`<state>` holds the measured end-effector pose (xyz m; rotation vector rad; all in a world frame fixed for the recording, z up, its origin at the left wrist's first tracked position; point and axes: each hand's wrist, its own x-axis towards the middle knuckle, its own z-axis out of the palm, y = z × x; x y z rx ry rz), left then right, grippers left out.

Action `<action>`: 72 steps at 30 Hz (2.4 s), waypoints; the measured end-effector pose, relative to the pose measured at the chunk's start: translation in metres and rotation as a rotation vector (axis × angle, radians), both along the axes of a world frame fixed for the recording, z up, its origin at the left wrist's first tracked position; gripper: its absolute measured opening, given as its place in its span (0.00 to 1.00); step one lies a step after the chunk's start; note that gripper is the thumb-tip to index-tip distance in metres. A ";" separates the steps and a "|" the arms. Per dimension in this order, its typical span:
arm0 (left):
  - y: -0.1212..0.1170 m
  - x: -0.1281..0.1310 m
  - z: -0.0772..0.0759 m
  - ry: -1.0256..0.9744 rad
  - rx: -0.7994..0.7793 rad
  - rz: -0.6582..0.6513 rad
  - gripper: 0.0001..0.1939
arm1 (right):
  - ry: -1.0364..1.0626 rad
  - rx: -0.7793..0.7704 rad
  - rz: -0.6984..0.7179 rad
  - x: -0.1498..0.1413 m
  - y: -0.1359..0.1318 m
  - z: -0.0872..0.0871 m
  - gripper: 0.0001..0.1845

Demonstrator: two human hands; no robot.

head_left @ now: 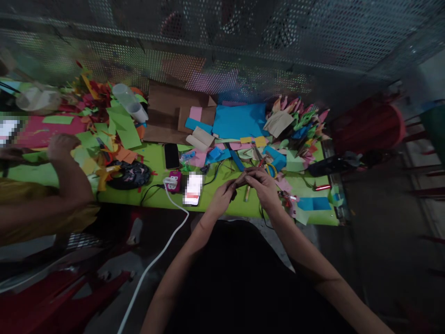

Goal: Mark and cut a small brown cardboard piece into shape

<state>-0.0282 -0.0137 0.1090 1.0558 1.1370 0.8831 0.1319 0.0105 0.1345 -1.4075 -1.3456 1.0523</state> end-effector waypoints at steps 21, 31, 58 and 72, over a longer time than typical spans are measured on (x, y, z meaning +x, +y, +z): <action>-0.009 -0.010 -0.002 -0.029 -0.049 0.136 0.19 | -0.003 0.008 -0.111 0.006 0.005 0.001 0.12; -0.005 -0.007 -0.004 0.132 0.040 0.165 0.07 | 0.024 -0.009 -0.107 0.006 0.006 -0.006 0.13; -0.004 0.007 0.008 0.283 0.061 -0.033 0.17 | 0.036 -0.009 -0.012 0.000 0.002 0.002 0.14; -0.007 0.011 0.003 0.425 0.130 0.040 0.16 | -0.123 0.114 -0.028 -0.003 -0.001 -0.001 0.10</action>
